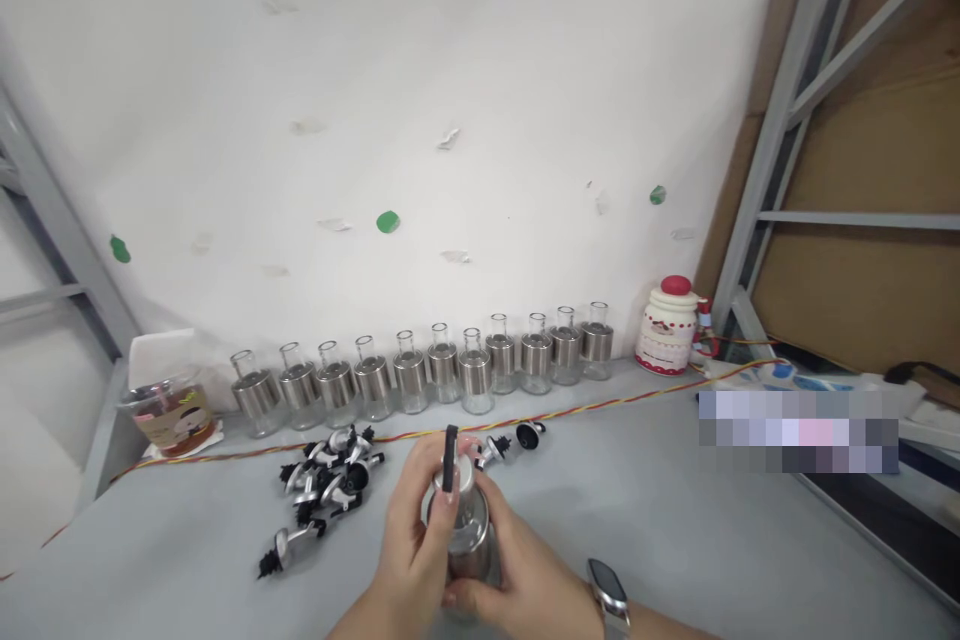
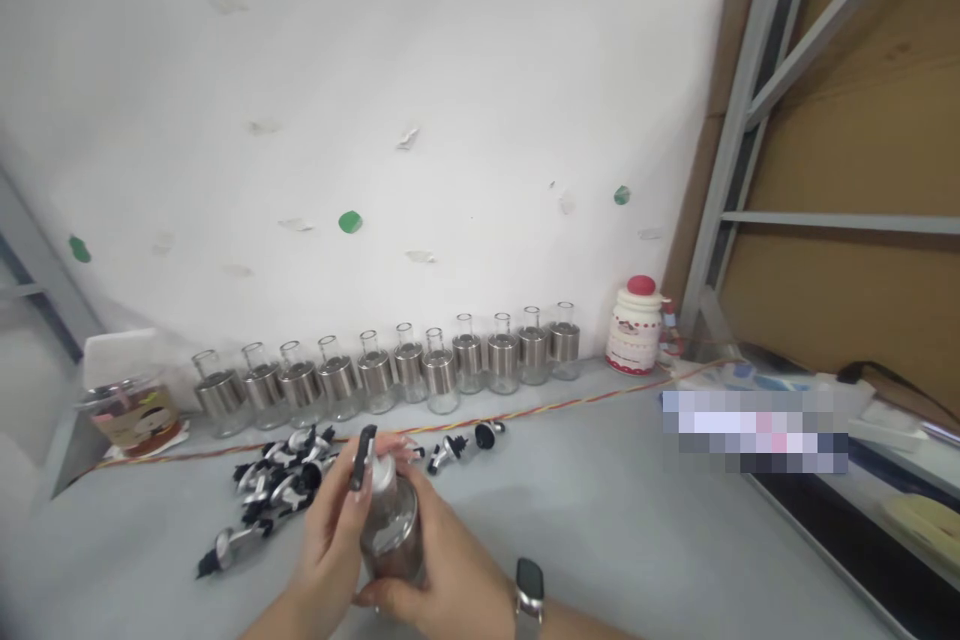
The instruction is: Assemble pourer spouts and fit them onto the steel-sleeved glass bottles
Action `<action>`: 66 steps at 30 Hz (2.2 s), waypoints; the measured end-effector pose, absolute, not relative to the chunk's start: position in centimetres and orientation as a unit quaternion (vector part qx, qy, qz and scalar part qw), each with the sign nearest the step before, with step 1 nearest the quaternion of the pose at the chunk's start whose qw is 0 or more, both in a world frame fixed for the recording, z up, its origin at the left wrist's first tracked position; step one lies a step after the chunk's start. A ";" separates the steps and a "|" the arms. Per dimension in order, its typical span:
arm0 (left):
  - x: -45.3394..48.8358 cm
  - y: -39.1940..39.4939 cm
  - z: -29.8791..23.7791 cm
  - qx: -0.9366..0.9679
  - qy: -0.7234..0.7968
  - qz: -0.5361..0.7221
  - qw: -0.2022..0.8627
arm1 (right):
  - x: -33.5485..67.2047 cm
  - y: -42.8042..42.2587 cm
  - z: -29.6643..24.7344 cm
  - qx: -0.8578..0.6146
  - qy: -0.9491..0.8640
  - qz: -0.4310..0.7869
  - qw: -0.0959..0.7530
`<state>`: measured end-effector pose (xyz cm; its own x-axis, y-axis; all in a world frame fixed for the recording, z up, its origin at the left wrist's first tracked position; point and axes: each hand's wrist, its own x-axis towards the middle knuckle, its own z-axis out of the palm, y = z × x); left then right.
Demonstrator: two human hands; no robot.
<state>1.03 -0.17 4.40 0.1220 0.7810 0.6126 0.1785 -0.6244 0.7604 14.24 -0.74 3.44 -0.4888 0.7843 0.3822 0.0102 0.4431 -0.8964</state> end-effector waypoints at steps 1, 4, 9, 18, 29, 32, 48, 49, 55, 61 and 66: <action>0.9 -0.2 4.6 0.720 0.342 0.550 0.251 | 14.2 -0.8 3.6 -0.263 -0.735 0.458 0.425; 0.1 -0.2 5.4 0.786 0.333 0.485 0.189 | 14.4 -0.6 3.5 -0.262 -0.743 0.455 0.415; -1.2 0.2 5.6 0.844 0.371 0.386 0.027 | 15.6 0.2 2.4 -0.313 -0.777 0.329 0.435; -0.7 0.4 5.7 0.830 0.332 0.408 -0.183 | 16.4 0.0 5.6 -0.285 -0.854 -0.054 0.433; -0.9 0.3 5.5 0.833 0.351 0.388 -0.181 | 15.2 -0.4 5.7 -0.297 -0.829 -0.173 0.441; -0.9 0.3 5.6 0.836 0.341 0.391 -0.178 | 14.9 -0.7 5.7 -0.304 -0.811 -0.207 0.455; -1.0 -1.1 6.2 0.849 0.356 0.373 -0.116 | 16.5 0.6 5.8 -0.283 -0.846 -0.076 0.445; -1.3 -1.4 6.6 0.856 0.359 0.356 -0.109 | 16.9 0.8 5.9 -0.284 -0.852 -0.047 0.438; -2.3 -2.1 7.9 0.861 0.357 0.336 -0.137 | 18.3 0.4 7.6 -0.321 -0.879 0.026 0.351; -1.4 -2.0 7.3 0.856 0.375 0.352 -0.046 | 18.6 -1.6 5.8 -0.322 -0.847 -0.077 0.416; -0.4 -1.6 6.2 0.793 0.407 0.416 0.181 | 18.0 -2.5 4.9 -0.300 -0.803 -0.132 0.497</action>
